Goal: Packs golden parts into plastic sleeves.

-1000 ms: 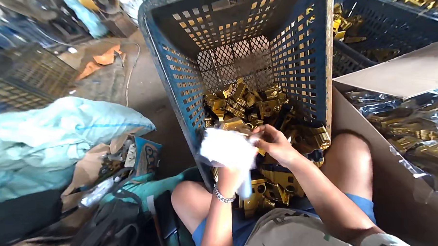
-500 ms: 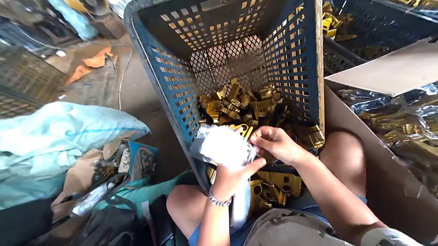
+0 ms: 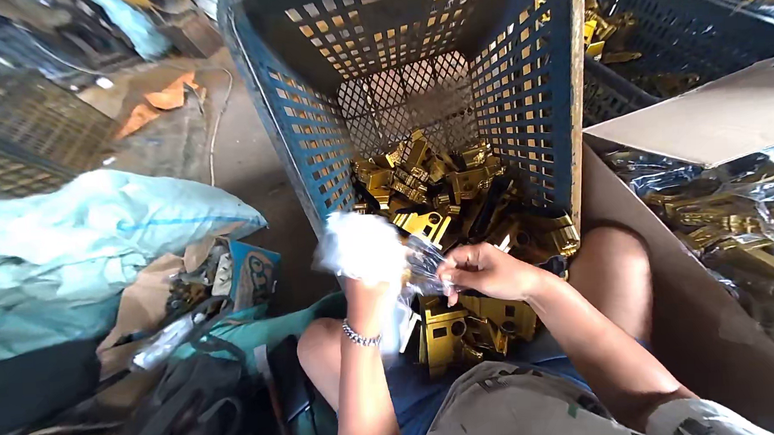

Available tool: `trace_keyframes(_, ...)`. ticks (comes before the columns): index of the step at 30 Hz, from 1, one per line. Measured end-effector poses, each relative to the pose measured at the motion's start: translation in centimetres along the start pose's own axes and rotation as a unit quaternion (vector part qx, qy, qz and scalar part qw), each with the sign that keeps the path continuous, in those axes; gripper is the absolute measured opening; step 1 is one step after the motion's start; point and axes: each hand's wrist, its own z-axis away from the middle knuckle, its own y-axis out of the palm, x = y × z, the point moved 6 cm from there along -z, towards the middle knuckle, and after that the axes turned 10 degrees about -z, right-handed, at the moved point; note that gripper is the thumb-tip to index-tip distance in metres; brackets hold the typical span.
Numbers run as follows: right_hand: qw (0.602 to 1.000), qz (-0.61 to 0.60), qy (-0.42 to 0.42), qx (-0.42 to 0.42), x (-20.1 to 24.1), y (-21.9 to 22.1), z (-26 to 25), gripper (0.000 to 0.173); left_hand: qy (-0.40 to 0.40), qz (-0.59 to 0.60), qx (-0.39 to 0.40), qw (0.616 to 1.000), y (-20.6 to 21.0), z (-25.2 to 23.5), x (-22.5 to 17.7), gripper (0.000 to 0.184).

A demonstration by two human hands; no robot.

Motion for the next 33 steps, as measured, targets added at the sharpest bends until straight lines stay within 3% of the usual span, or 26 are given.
trace_keyframes(2, 0.999, -0.035, -0.001, -0.013, -0.3, 0.0, 0.5, 0.008, -0.005, -0.034, -0.097, 0.995, -2.3, -0.8, 1.2, 0.045)
trace_keyframes(4, 0.995, -0.07, -0.014, -0.062, -0.4, -0.1, 0.0, 0.013, -0.019, 0.056, -0.025, 0.998, -2.0, -0.2, 0.1, 0.05)
trace_keyframes(6, 0.995, -0.062, -0.026, -0.069, -0.4, 0.9, -0.7, 0.019, -0.007, 0.136, 0.099, 0.986, 0.5, 1.7, -1.8, 0.057)
trace_keyframes(7, 0.996, -0.047, -0.031, -0.065, -0.3, 1.4, -1.0, 0.018, 0.001, 0.149, 0.116, 0.982, 1.3, 2.2, -2.2, 0.058)
trace_keyframes(10, 0.997, 0.02, -0.051, -0.057, 0.2, 1.3, -1.8, 0.024, -0.061, 0.191, 0.072, 0.977, 0.4, 1.6, -1.4, 0.042)
trace_keyframes(11, 0.995, 0.061, -0.061, -0.045, 0.2, 1.2, -2.0, 0.017, -0.073, 0.193, 0.074, 0.976, 0.1, 1.6, -1.3, 0.042)
trace_keyframes(15, 0.979, 0.195, -0.064, -0.012, 0.4, 2.1, -2.6, 0.018, -0.073, 0.138, 0.065, 0.986, 0.9, 2.3, -0.7, 0.069)
trace_keyframes(17, 0.958, 0.249, -0.136, -0.028, 0.5, 2.3, -2.9, 0.012, -0.088, 0.143, 0.065, 0.984, 1.4, 2.3, -0.4, 0.067)
trace_keyframes(19, 0.948, 0.272, -0.169, 0.003, 0.5, 2.5, -3.1, 0.018, -0.085, 0.161, 0.093, 0.979, 1.9, 2.6, -0.3, 0.062)
trace_keyframes(22, 0.967, 0.226, -0.093, 0.067, 1.2, 1.5, -3.7, 0.021, -0.055, 0.182, 0.1, 0.977, 1.9, 2.5, 0.3, 0.045)
trace_keyframes(26, 0.984, 0.174, -0.019, -0.036, 2.4, -3.3, -6.7, 0.014, -0.021, 0.102, -0.027, 0.994, -0.7, 1.1, 2.1, 0.037)
trace_keyframes(28, 0.957, 0.287, 0.008, -0.043, 1.3, -4.7, -8.8, 0.018, -0.015, 0.088, -0.086, 0.992, -1.4, 0.9, 2.6, 0.039)
trace_keyframes(31, 0.831, 0.53, 0.156, -0.061, -2.4, -6.6, -11.4, 0.054, -0.024, 0.139, -0.127, 0.982, -2.4, 0.4, 2.2, 0.037)
trace_keyframes(33, 0.779, 0.597, 0.188, -0.032, -4.3, -6.6, -11.6, 0.054, -0.028, 0.161, -0.13, 0.978, -2.8, 0.6, 1.7, 0.038)
